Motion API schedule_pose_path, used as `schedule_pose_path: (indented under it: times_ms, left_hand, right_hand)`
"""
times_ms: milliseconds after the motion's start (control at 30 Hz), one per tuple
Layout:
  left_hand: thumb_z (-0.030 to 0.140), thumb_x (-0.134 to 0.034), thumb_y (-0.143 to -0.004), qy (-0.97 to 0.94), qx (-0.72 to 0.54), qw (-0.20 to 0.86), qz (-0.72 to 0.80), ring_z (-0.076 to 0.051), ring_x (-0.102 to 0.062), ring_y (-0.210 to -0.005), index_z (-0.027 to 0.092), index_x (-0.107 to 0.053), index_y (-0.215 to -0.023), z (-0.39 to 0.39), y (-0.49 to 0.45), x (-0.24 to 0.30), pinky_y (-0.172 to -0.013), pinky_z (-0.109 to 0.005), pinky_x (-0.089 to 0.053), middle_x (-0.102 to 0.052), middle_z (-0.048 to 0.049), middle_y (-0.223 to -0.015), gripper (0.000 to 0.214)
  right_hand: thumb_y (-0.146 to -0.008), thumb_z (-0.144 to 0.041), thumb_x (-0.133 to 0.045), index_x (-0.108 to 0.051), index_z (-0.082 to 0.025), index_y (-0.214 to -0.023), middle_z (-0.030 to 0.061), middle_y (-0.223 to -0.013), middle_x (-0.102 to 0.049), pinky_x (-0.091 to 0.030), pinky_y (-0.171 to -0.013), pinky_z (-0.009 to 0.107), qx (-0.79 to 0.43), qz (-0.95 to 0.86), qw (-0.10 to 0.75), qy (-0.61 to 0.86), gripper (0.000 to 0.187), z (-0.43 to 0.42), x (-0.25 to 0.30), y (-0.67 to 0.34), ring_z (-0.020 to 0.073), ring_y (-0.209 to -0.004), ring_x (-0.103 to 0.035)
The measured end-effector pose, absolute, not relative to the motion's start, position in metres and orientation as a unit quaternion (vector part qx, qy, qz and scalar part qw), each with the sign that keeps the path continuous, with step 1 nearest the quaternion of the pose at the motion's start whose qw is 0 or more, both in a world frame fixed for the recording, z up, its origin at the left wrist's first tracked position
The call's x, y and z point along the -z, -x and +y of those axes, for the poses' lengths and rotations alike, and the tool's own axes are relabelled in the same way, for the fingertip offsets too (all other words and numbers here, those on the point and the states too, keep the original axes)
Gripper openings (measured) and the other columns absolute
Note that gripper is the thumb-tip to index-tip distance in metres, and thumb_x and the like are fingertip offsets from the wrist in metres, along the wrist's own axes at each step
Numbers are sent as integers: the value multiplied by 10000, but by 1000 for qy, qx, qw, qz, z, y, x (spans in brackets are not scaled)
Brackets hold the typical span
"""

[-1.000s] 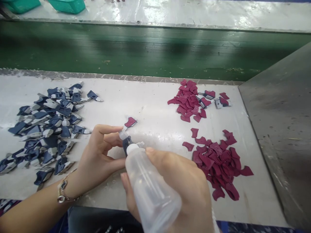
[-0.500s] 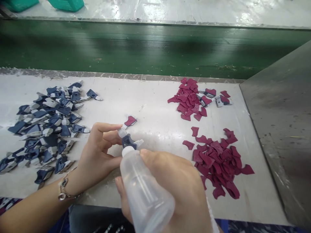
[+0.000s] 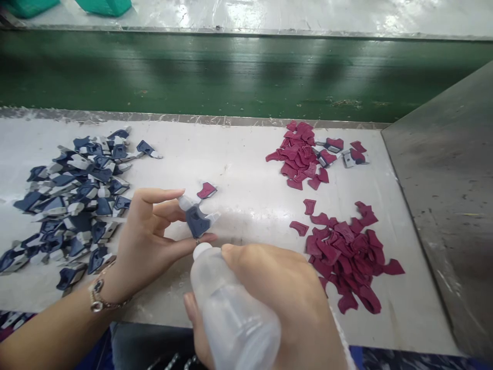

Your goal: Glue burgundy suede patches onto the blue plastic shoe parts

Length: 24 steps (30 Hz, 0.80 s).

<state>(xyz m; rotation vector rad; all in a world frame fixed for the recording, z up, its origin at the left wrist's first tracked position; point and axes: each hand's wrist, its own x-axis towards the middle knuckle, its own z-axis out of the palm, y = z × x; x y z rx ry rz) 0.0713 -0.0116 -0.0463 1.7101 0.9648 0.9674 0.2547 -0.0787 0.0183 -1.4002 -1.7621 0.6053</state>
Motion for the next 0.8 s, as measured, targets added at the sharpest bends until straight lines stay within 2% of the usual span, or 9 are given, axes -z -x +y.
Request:
schedule_pose_path:
  times_ms: [67, 167, 333, 533, 633, 800]
  left_hand:
    - [199, -858, -725, -701, -393, 439, 402, -177, -718, -783, 285, -422, -1228, -12, -71, 47, -681, -329, -629, -683, -10, -920, 670]
    - [201, -853, -729, -708, -392, 415, 415, -180, -721, -795, 292, -427, -1234, -13, -70, 48, -719, -368, -641, -667, -25, -978, 666]
    - [200, -836, -746, -710, -393, 407, 419, -177, -722, -809, 293, -428, -1235, -13, -71, 48, -720, -366, -653, -647, -27, -1003, 643]
    - [210, -875, -700, -711, -402, 396, 420, -161, -715, -791, 292, -438, -1239, -15, -70, 50, -598, -276, -646, -612, -31, -1053, 699]
    - [200, -857, -719, -709, -400, 403, 418, -168, -715, -815, 289, -440, -1242, -15, -70, 50, -584, -260, -637, -622, -27, -1032, 675]
    - [180, -813, -771, -726, -382, 425, 383, -160, -710, -823, 271, -415, -1223, -12, -72, 47, -673, -292, -630, -678, 2, -904, 609]
  right_hand:
    - [-752, -144, -685, -345, -246, -690, -99, -548, -506, -448, -401, 196, -248, -688, 409, 546, 360, -79, -18, -255, 70, -386, -471]
    - [-773, -130, -666, -419, -255, -738, -97, -574, -526, -467, -423, 194, -255, -661, 439, 552, 279, -80, -18, -256, 75, -420, -509]
    - [-784, -145, -703, -494, -262, -806, -93, -567, -527, -466, -411, 209, -207, -658, 426, 585, 241, -81, -19, -257, 84, -425, -522]
    - [-780, -153, -699, -314, -257, -719, -92, -557, -547, -426, -369, 220, -229, -696, 398, 552, 404, -79, -19, -253, 108, -461, -588]
    - [-798, -178, -695, -416, -269, -766, -86, -583, -580, -467, -408, 221, -215, -677, 403, 576, 295, -80, -21, -257, 112, -488, -608]
    - [-844, -295, -684, -563, -277, -894, -84, -659, -644, -508, -483, 199, -176, -655, 392, 622, 132, -85, -22, -262, 86, -507, -612]
